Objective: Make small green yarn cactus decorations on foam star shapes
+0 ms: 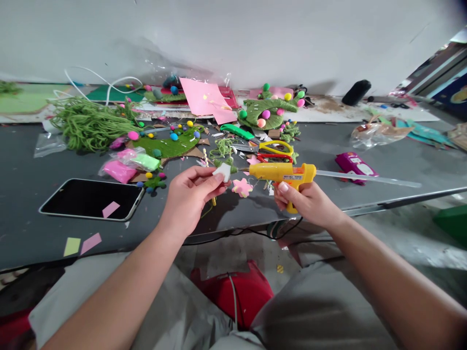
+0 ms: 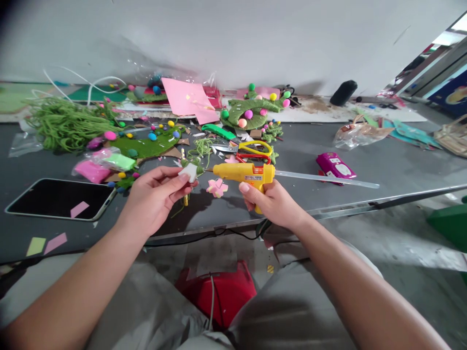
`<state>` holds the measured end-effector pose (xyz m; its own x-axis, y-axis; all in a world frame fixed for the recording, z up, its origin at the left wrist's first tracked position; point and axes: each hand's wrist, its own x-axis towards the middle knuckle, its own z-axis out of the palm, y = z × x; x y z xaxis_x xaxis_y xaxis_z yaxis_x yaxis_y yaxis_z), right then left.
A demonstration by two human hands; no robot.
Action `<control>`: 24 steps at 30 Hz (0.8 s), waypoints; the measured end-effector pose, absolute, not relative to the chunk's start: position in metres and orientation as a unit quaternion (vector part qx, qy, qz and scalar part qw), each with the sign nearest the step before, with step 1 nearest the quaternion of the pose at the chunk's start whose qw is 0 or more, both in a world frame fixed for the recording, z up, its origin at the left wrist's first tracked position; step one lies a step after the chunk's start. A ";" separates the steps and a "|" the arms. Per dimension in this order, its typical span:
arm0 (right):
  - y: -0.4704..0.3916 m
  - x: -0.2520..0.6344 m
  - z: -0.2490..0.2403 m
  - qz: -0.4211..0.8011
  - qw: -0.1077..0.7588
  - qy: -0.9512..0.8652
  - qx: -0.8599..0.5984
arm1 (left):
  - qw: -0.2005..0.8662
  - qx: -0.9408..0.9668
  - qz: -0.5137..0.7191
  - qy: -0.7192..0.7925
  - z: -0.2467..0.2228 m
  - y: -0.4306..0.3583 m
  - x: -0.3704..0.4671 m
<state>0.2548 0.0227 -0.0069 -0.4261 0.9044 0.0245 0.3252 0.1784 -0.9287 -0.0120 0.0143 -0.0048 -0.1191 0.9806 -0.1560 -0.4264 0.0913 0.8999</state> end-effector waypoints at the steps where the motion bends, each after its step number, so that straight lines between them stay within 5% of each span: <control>1: 0.023 0.255 -0.007 0.470 0.310 -0.702 -0.436 | 0.587 0.309 0.599 0.448 -0.005 0.014 -0.012; 24: 0.018 0.252 -0.007 0.509 0.335 -0.668 -0.427 | 0.589 0.315 0.591 0.452 -0.006 0.016 -0.014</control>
<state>0.2516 0.0184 -0.0074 -0.4114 0.9114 0.0123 0.2300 0.1168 -0.9662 -0.0143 0.0160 -0.0055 -0.1063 0.9814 -0.1596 -0.4115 0.1027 0.9056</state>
